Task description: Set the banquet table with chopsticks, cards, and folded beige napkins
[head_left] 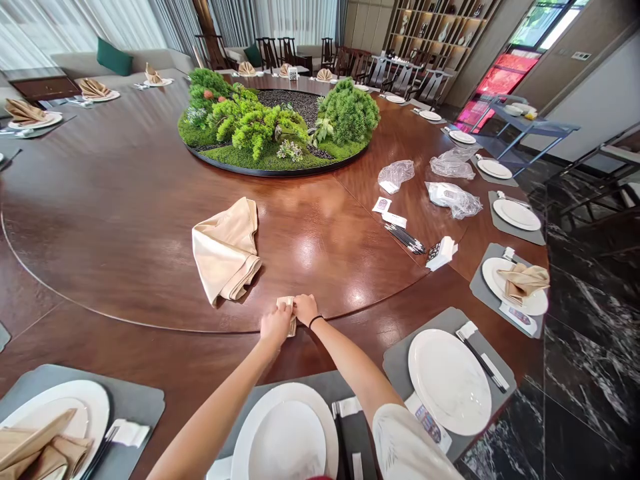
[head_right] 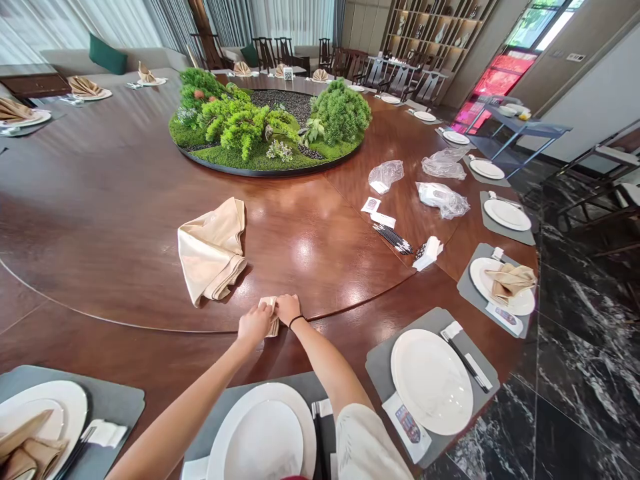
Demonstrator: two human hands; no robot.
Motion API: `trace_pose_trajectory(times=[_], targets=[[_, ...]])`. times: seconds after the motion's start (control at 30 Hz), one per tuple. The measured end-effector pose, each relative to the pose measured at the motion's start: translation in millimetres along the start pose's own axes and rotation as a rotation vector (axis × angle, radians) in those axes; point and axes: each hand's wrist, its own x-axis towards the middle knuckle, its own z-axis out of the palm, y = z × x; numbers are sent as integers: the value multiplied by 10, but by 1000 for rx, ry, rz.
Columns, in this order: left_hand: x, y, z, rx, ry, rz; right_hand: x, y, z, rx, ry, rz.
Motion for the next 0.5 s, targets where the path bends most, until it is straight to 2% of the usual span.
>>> trace_pose_trajectory(times=[0.07, 0.13, 0.27, 0.37, 0.43, 0.5], targets=[[-103, 115, 127, 11, -23, 28, -24, -21, 43, 27, 25, 79], [-181, 124, 261, -34, -24, 50, -73, -16, 77, 89, 76, 108], [-211, -114, 445, -323, -20, 16, -330, 86, 76, 441, 304, 45], [-140, -279, 484, -458, -24, -141, -741, 206, 50, 641, 491, 114], [-79, -301, 484, -519, 46, -244, -1110, 283, 60, 700, 547, 247], [-24, -251, 484, -589, 81, -286, -1507, 349, 96, 753, 560, 358]])
